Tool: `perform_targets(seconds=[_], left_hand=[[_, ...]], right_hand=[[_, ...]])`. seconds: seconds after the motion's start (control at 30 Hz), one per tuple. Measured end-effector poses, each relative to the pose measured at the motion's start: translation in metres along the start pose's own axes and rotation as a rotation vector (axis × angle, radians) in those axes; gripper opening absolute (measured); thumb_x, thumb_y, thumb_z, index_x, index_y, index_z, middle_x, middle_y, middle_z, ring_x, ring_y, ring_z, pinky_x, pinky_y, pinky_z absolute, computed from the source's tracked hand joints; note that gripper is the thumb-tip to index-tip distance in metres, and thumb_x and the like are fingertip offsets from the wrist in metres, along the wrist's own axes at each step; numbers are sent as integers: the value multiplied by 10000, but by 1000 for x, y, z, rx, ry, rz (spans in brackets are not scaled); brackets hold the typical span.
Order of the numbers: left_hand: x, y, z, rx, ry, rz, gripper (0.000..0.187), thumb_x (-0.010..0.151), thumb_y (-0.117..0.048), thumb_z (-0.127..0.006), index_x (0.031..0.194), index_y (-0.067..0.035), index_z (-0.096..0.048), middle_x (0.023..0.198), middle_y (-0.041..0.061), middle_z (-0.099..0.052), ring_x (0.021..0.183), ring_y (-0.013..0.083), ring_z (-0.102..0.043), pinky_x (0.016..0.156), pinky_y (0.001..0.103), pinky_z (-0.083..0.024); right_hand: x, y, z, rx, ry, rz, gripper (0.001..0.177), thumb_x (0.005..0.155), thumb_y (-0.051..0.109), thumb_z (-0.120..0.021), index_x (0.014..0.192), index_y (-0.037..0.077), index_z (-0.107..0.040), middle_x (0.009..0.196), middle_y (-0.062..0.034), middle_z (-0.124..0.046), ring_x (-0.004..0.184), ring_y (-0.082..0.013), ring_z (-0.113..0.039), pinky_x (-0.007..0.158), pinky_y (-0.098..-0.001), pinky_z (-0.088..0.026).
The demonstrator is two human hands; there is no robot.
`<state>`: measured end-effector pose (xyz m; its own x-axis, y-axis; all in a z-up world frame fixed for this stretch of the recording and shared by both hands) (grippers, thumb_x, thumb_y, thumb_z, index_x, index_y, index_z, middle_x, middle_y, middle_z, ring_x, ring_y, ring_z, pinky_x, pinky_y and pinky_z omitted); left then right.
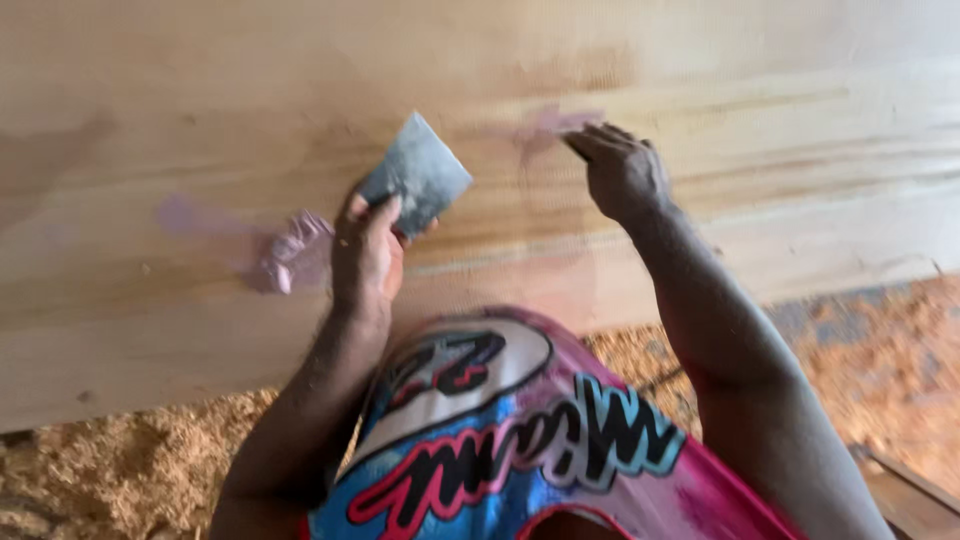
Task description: The person applies wood filler to a long crack in a large wooden surface by dipping a small wooden stick into a can, spreading the filler along the crack, and using small scraper tools to press it in and smooth it over.
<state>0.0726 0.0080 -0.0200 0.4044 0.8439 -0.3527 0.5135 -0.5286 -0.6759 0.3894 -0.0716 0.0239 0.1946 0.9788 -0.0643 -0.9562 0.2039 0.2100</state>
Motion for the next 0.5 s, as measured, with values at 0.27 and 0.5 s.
perform_targets(seconds=[0.27, 0.5], left_hand=[[-11, 11, 3, -1, 18, 59, 333, 971, -14, -573, 1304, -31, -593, 1170, 100, -686, 1028, 252, -703, 790, 442, -633], [-7, 3, 6, 28, 22, 63, 300, 992, -52, -568, 1290, -21, -587, 1188, 112, -673, 1035, 244, -701, 815, 452, -653]], right_hand=[[0, -10, -30, -46, 385, -184, 498, 962, -24, -481, 1326, 250, -680, 1291, -2, -702, 1198, -232, -633, 964, -512, -519], [-29, -17, -8, -190, -61, 75, 478, 894, 6, -531, 1297, 206, -692, 1345, -30, -708, 1231, -272, -638, 832, -527, -524]])
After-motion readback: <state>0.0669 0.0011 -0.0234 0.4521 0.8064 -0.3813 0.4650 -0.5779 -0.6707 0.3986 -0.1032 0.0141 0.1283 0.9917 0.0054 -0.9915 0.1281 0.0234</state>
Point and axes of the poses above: each hand's wrist, its own x-axis towards the middle knuckle, its own z-axis out of the back of the hand, y = z × x, the point moved 5 cm from there along x, towards the middle knuckle
